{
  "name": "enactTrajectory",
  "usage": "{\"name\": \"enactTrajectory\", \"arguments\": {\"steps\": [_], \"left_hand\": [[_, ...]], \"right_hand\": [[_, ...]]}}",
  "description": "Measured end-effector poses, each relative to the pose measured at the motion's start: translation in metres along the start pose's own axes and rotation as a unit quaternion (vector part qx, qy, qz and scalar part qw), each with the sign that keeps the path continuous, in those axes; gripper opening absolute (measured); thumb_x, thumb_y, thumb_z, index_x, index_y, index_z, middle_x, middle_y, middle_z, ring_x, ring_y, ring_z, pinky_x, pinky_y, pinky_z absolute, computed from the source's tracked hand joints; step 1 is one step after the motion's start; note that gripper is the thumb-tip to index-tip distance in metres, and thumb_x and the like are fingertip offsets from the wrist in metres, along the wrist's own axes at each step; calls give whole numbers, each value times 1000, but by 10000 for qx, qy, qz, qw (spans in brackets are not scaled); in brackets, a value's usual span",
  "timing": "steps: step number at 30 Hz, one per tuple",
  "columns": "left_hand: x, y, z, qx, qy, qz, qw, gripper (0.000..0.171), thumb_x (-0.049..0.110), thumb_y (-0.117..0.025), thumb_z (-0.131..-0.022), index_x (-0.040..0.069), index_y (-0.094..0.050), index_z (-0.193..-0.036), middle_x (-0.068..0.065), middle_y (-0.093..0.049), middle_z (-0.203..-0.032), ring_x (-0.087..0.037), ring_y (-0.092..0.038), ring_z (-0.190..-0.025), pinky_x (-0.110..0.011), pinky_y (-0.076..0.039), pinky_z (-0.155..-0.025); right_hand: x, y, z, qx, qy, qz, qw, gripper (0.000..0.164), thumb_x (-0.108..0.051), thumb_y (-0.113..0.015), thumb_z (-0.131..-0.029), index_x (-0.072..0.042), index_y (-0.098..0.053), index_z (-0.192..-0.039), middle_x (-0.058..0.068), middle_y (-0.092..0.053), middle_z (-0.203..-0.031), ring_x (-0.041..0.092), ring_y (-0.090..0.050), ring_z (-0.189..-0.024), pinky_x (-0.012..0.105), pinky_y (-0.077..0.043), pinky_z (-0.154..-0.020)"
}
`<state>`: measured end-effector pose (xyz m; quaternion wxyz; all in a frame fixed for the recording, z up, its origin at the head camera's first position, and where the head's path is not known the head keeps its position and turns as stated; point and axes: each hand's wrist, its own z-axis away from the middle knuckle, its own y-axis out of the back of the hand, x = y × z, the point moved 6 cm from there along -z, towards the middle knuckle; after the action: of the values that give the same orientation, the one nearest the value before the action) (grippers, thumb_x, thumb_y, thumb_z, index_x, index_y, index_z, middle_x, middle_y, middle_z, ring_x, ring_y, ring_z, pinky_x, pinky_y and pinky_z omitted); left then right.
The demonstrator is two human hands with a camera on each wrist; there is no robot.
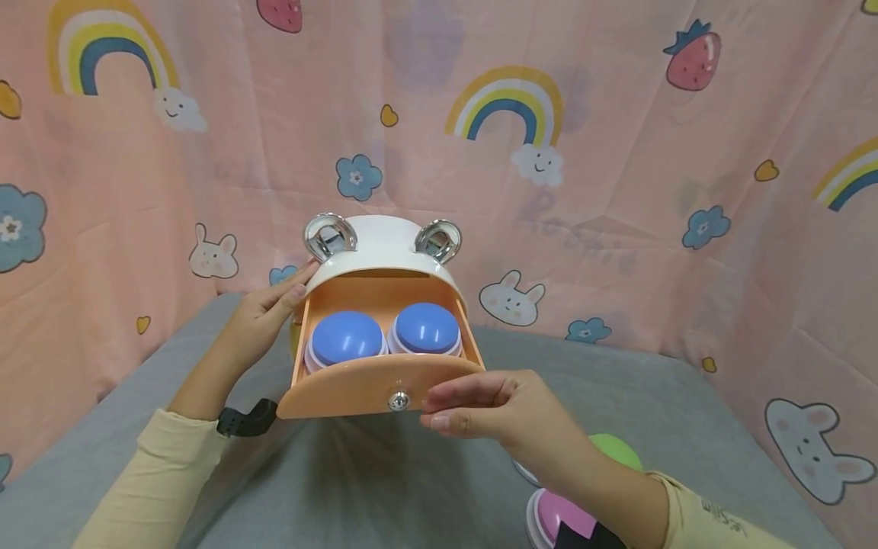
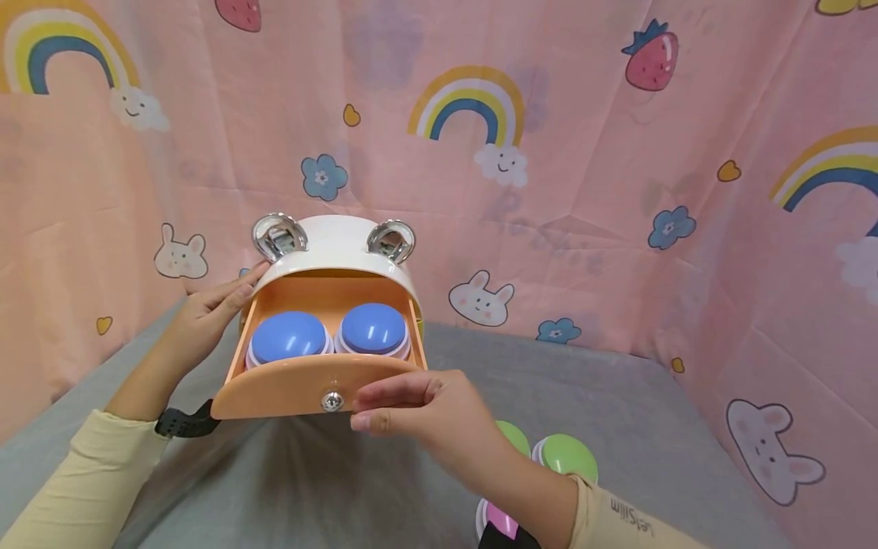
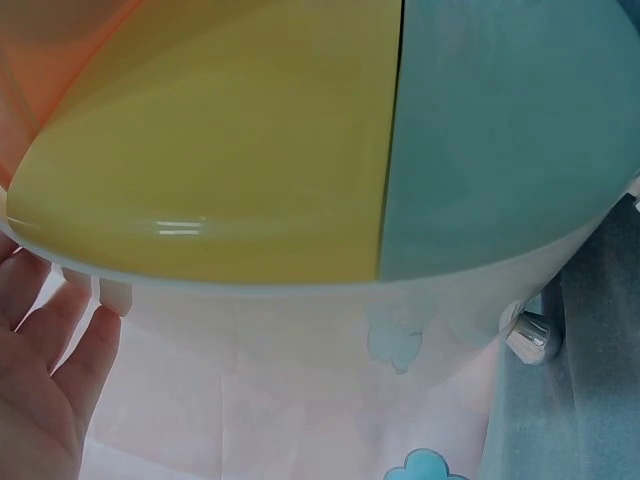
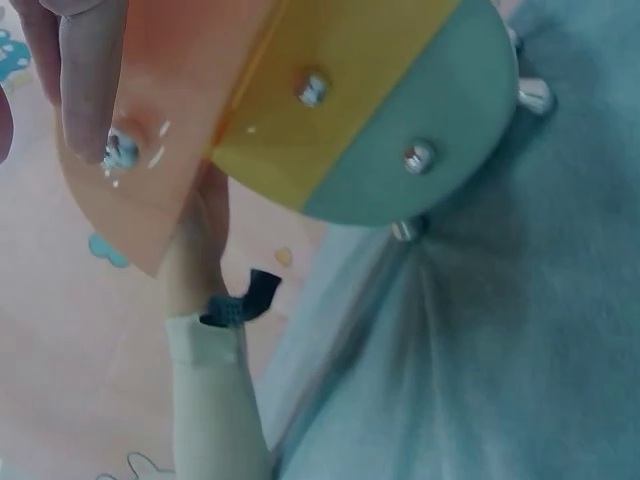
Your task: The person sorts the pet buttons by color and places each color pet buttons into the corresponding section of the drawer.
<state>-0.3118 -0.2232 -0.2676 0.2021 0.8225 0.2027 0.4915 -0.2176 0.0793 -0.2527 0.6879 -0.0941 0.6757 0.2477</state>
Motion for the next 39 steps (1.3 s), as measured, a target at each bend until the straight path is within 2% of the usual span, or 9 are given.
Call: {"name": "enactTrajectory", "arguments": {"steps": [6,12,18,30,39], "left_hand": [[1,-1,0,-43,33,-37,10000,48,39,-42,-107,27,-40,-153,2,-36,-160,-31,-29,-151,-62,-31,-117],[0,-1,1,-29,27,-50,10000,48,38,-41,-107,27,-40,-153,1,-36,-160,-31,-29,-151,-62,-31,-117],[-1,-2,2,-47,34,-41,10000,48,39,-41,-107,27,-40,-153,0,-35,-161,-32,-29,-151,-63,-31,-116],[-2,-1,2,-1,12,-41,10000,48,38,-42,-107,25,-40,-153,0,-36,-160,-32,-29,-151,-62,-30,-117],[0,0,1,37,-13,-24,10000,48,38,-42,-107,25,-41,-153,0,-36,-160,-31,-29,-151,-62,-30,-117]], "right_hand": [[14,-9,-2,-442,-5,-538,9976,45,-22,-77,-88,7,-66,-122,16,-76,-108,23,-75,-98,41,-61,-89],[25,-14,-6,-381,-325,-663,9965,47,-25,-78,-87,5,-68,-121,15,-77,-105,24,-75,-98,45,-61,-88],[29,-16,-9,-367,-479,-635,9962,46,-27,-77,-87,4,-68,-121,14,-76,-107,25,-75,-100,45,-61,-89],[36,-24,-12,-493,-535,-869,9936,45,-26,-74,-90,5,-67,-121,13,-77,-106,21,-76,-97,40,-61,-87],[35,-29,-13,-685,-439,-1070,9909,42,-25,-69,-94,7,-66,-121,14,-76,-108,21,-75,-99,39,-61,-87]]}}
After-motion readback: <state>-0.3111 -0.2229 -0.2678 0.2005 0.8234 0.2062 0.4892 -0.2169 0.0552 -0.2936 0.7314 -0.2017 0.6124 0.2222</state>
